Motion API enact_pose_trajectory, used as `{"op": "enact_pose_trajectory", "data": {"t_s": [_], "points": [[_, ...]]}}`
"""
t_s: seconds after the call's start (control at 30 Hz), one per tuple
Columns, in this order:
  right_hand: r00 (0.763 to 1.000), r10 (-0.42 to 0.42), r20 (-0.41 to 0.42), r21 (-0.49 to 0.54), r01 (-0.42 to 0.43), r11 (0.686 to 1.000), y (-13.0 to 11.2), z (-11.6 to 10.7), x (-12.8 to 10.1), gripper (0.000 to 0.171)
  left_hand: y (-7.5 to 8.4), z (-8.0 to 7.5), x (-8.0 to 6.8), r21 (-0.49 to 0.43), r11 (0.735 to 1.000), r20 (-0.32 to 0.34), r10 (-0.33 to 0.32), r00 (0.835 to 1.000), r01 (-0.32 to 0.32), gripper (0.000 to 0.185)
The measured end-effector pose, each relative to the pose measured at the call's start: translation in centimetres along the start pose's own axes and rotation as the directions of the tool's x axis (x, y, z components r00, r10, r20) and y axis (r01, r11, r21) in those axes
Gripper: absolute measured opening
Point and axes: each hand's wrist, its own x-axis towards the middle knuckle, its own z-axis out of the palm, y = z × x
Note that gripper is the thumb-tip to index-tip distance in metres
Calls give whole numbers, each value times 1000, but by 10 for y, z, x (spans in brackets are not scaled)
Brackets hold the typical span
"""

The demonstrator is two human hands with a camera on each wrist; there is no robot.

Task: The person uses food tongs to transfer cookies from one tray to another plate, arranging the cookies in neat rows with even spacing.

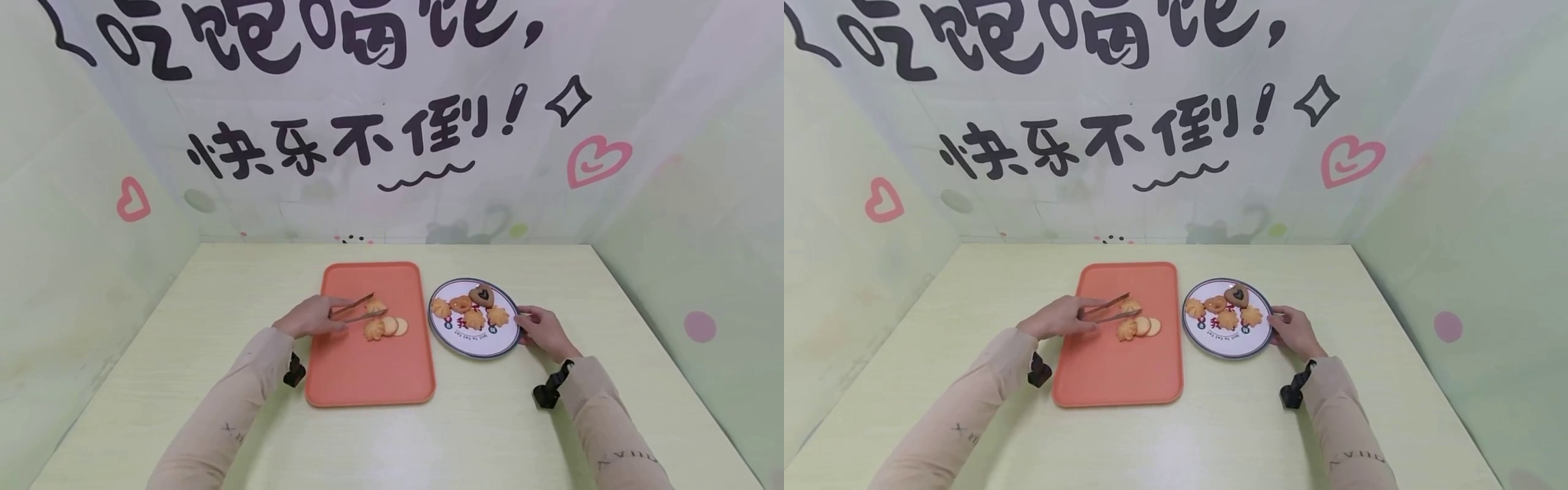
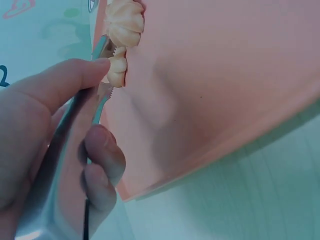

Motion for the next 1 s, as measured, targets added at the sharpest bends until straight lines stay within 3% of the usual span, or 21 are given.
{"op": "enact_pose_trajectory", "data": {"t_s": [0.27, 0.63, 1.0], "points": [[1000, 6, -2, 3, -6, 1000, -2, 1, 1, 47, -2, 2, 1, 4, 1000, 6, -3, 1000, 3, 54], [1000, 0, -2, 2, 0, 1000, -1, 0, 2, 47, -7, 5, 2, 85, 990, -33, 120, 992, -116, 48], [1000, 7, -10, -10, -7, 1000, 1, 1, 1, 48, -11, 4, 0, 21, 993, -36, 117, 992, -117, 48]]}}
